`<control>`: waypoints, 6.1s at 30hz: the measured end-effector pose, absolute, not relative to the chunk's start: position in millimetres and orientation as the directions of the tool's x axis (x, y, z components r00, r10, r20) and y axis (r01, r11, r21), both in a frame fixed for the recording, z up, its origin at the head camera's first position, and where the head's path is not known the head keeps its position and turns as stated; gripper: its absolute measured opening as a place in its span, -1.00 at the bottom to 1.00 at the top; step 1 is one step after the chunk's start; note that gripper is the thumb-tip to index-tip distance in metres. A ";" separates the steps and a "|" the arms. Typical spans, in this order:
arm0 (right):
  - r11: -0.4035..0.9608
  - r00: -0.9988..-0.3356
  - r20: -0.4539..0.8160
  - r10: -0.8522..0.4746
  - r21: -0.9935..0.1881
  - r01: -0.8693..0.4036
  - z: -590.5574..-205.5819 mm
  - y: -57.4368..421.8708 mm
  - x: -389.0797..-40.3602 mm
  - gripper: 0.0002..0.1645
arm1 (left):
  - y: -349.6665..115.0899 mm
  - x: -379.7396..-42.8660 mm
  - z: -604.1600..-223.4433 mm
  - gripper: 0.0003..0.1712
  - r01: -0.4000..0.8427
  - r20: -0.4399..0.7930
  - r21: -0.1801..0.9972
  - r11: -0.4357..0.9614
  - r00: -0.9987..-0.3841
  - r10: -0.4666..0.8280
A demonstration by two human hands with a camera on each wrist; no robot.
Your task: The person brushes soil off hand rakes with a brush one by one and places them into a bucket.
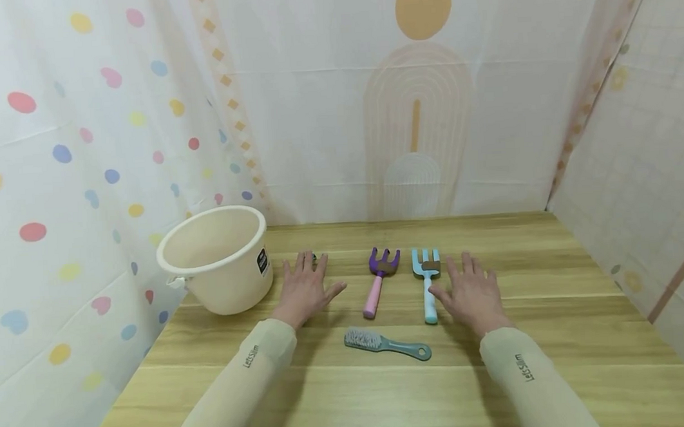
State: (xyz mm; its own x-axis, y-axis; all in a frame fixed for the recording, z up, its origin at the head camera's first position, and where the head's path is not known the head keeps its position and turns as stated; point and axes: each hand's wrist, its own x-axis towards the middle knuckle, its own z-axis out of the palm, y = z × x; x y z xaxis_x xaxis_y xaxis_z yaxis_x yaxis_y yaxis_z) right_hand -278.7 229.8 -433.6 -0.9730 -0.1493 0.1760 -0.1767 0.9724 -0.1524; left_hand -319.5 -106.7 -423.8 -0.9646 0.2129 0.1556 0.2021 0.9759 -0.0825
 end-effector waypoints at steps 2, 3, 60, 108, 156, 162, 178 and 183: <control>0.970 -0.972 0.174 -0.160 -0.155 -0.187 -433.5 228.0 -278.9 -0.02 | -106.7 -319.2 -423.6 -0.01 0.205 0.155 -0.082 0.975 -0.964 0.215; 0.969 -0.970 0.177 -0.165 -0.154 -0.193 -433.4 226.9 -279.1 -0.02 | -106.8 -319.1 -423.8 -0.02 0.205 0.155 -0.086 0.975 -0.964 0.216; 0.776 -0.779 -0.047 -0.625 -0.151 -0.613 -449.8 133.3 -244.7 -0.70 | -105.1 -316.8 -417.5 -0.51 0.270 0.042 -0.038 0.962 -0.961 0.272; 0.732 -0.760 0.161 -0.629 -0.208 -0.649 -452.5 135.5 -245.7 -0.75 | -120.8 -332.7 -419.8 -0.53 0.232 0.076 -0.055 0.971 -0.969 0.236; 0.930 -0.919 0.384 -0.092 -0.297 -0.217 -423.2 166.4 -280.0 -0.70 | -27.4 -340.1 -442.5 -0.50 0.311 0.097 -0.061 0.949 -0.944 0.315; 0.955 -0.927 0.365 -0.092 -0.230 -0.185 -419.4 172.3 -288.9 -0.67 | -8.6 -343.1 -446.6 -0.45 0.266 0.098 -0.075 0.961 -0.957 0.273; 0.969 -0.942 0.331 -0.059 -0.208 -0.133 -423.3 179.3 -294.1 -0.63 | 7.5 -341.0 -460.9 -0.70 0.166 0.103 0.021 0.986 -0.981 0.163; 0.966 -0.948 0.312 -0.063 -0.221 -0.137 -421.0 180.4 -295.4 -0.60 | -0.2 -345.2 -457.4 -0.83 0.132 0.078 0.118 0.984 -0.989 0.123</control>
